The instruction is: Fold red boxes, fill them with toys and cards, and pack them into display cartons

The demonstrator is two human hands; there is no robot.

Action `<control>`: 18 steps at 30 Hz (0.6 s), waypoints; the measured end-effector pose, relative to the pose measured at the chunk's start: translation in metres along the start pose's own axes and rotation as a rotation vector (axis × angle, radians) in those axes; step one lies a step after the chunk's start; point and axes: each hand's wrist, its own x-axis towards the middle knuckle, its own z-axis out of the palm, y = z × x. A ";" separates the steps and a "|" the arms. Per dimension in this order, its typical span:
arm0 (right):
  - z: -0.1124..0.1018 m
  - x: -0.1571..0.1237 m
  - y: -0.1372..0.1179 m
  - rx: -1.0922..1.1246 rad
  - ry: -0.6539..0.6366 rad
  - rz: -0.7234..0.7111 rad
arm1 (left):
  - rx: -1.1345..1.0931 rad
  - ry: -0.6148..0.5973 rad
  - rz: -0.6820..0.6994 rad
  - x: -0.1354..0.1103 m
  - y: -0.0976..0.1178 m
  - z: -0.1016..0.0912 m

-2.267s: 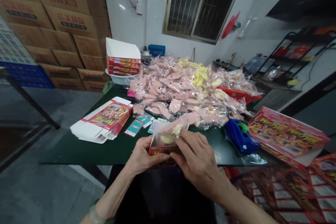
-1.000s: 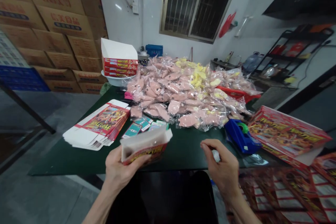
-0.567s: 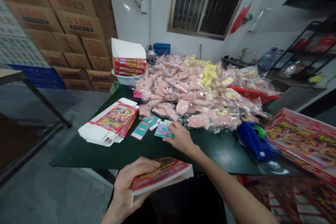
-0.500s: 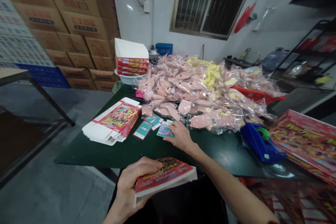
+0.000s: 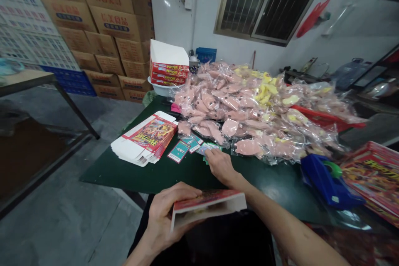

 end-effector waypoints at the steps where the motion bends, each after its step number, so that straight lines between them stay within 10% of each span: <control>1: -0.003 0.002 -0.002 -0.007 0.013 0.002 | 0.019 0.008 -0.007 -0.001 0.004 -0.002; 10: -0.014 0.055 -0.064 -0.017 0.040 -0.355 | 0.231 0.033 0.045 -0.032 0.034 -0.029; 18: -0.012 0.004 -0.078 0.086 -0.082 -0.413 | 0.319 0.123 -0.081 -0.053 0.050 -0.066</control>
